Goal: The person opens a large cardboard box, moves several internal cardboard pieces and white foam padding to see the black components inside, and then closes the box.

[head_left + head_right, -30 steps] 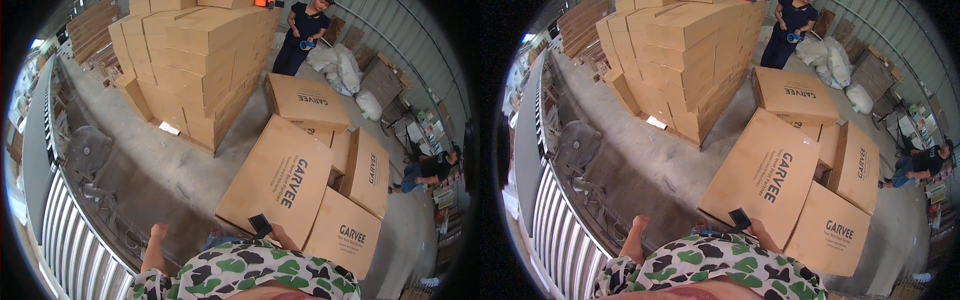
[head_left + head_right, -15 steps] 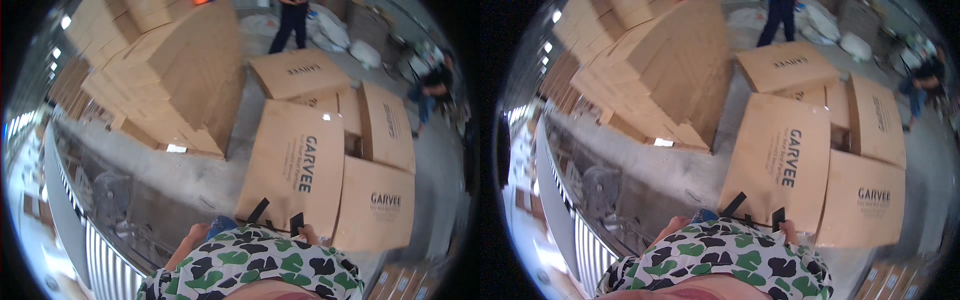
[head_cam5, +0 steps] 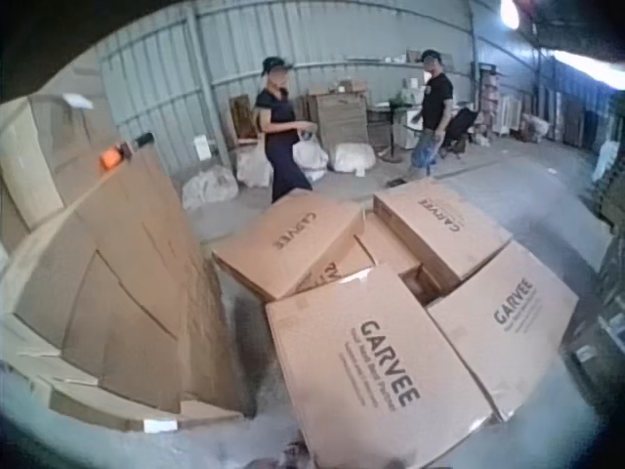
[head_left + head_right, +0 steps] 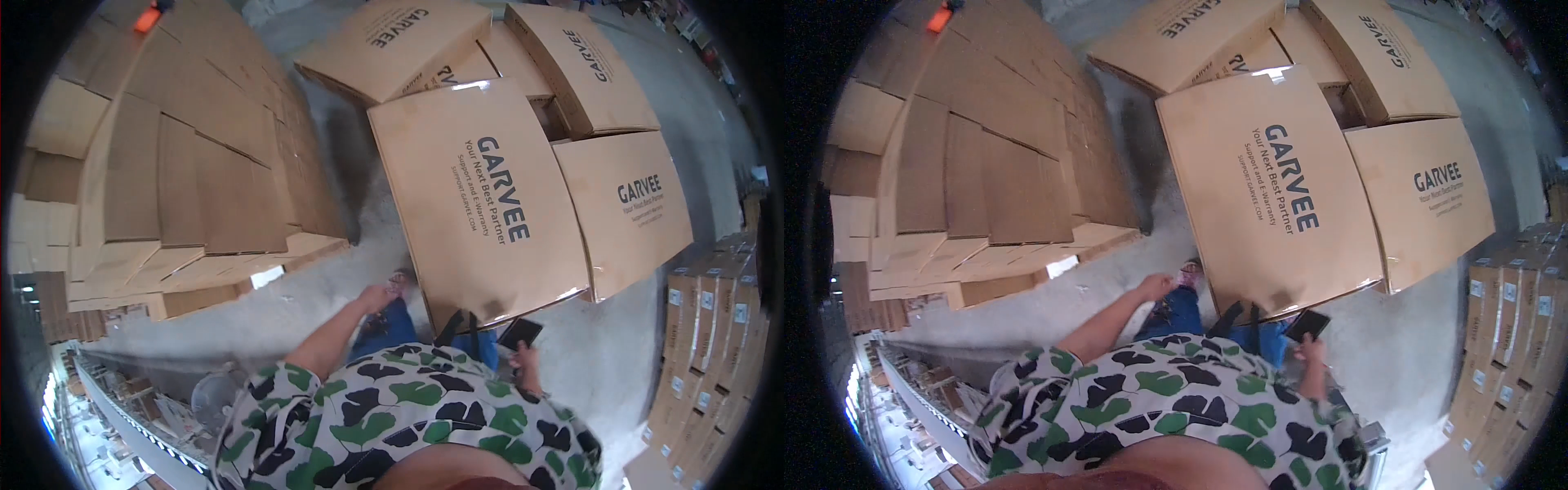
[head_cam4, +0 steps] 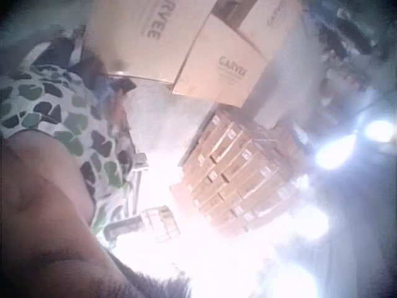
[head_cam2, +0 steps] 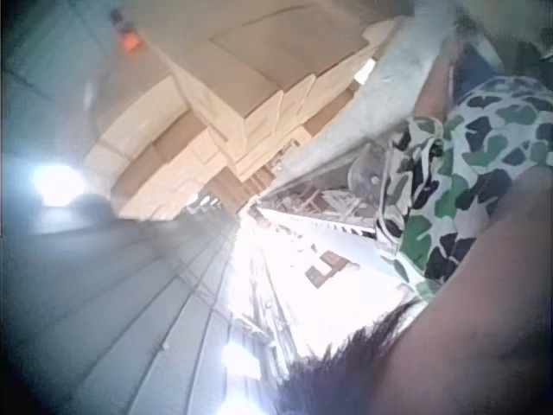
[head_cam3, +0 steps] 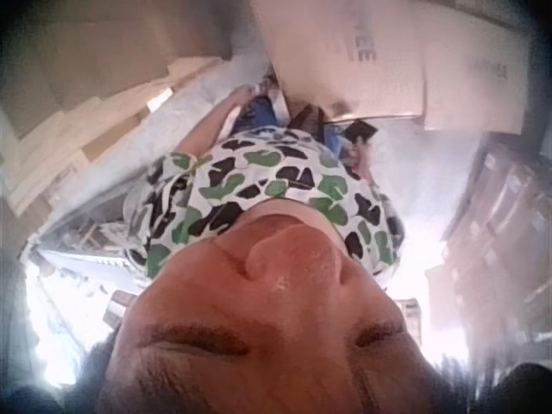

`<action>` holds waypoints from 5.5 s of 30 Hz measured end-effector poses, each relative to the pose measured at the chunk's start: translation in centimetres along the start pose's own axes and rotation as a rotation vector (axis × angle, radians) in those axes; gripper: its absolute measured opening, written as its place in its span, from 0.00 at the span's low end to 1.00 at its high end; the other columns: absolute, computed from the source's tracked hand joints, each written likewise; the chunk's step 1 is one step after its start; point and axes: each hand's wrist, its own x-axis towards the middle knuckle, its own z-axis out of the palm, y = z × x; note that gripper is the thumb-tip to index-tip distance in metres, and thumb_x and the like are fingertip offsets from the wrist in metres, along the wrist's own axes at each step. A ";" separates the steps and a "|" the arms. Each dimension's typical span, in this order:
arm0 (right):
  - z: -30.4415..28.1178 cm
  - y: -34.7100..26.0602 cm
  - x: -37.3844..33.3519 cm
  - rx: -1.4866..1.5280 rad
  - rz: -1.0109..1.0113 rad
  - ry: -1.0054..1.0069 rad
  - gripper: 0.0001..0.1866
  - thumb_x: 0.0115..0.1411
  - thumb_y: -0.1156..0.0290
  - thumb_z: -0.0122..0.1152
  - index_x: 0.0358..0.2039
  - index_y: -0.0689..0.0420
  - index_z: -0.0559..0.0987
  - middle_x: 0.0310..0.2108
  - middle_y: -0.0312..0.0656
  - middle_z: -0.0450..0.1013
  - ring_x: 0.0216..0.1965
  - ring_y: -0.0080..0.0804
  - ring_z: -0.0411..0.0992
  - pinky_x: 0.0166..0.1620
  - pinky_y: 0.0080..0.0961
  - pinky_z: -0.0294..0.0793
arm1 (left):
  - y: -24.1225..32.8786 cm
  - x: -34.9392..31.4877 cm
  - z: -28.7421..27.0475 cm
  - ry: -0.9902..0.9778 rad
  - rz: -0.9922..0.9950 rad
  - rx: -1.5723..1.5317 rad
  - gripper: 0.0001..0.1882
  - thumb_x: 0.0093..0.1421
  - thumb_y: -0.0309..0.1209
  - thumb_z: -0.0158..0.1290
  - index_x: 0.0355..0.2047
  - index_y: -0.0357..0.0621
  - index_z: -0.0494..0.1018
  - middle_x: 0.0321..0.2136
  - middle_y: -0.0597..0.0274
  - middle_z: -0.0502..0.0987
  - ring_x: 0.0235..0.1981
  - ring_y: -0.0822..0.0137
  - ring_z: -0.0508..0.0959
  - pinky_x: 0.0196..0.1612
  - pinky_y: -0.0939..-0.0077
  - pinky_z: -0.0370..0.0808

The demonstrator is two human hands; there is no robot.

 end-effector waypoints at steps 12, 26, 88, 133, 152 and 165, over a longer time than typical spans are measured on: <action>15.0 6.2 -22.6 0.244 0.092 0.104 0.12 0.58 0.66 0.57 0.29 0.63 0.69 0.20 0.39 0.69 0.19 0.29 0.73 0.19 0.22 0.74 | 1.5 17.6 0.9 0.017 -0.482 -0.769 0.38 0.49 0.44 0.58 0.53 0.28 0.60 0.45 0.44 0.73 0.45 0.57 0.74 0.45 0.70 0.71; 22.7 11.0 -26.5 -0.015 -0.008 0.153 0.15 0.55 0.63 0.57 0.29 0.65 0.72 0.18 0.45 0.73 0.14 0.29 0.71 0.18 0.26 0.70 | -0.4 21.5 7.4 0.359 -0.477 -1.179 0.28 0.45 0.37 0.60 0.45 0.33 0.70 0.43 0.50 0.74 0.42 0.59 0.75 0.42 0.67 0.73; 22.9 -21.1 -19.8 1.070 -0.082 0.281 0.19 0.58 0.62 0.57 0.44 0.62 0.71 0.35 0.42 0.74 0.31 0.27 0.73 0.32 0.21 0.72 | 42.6 16.2 -30.4 0.429 1.930 0.484 0.16 0.50 0.38 0.57 0.39 0.51 0.74 0.31 0.68 0.75 0.32 0.65 0.75 0.33 0.71 0.70; 34.6 -13.9 -9.1 1.177 0.371 0.162 0.18 0.38 0.69 0.63 0.28 0.70 0.78 0.27 0.47 0.75 0.26 0.39 0.74 0.30 0.28 0.74 | 53.8 10.8 -41.2 0.048 1.327 0.721 0.08 0.51 0.24 0.59 0.32 0.37 0.76 0.25 0.72 0.74 0.28 0.82 0.68 0.34 0.88 0.65; 38.0 -16.5 -9.6 2.047 0.425 0.172 0.22 0.43 0.64 0.65 0.39 0.60 0.73 0.38 0.42 0.71 0.38 0.37 0.68 0.40 0.34 0.67 | 52.9 10.1 -40.4 0.068 1.394 0.760 0.07 0.49 0.24 0.61 0.30 0.37 0.75 0.22 0.73 0.74 0.25 0.83 0.68 0.30 0.89 0.66; 38.7 -15.6 -12.2 2.136 0.287 0.271 0.13 0.46 0.65 0.60 0.32 0.53 0.73 0.31 0.35 0.70 0.35 0.31 0.66 0.37 0.32 0.69 | 53.8 10.2 -37.3 0.092 1.521 0.769 0.10 0.45 0.32 0.64 0.25 0.41 0.77 0.18 0.64 0.73 0.18 0.75 0.71 0.24 0.83 0.67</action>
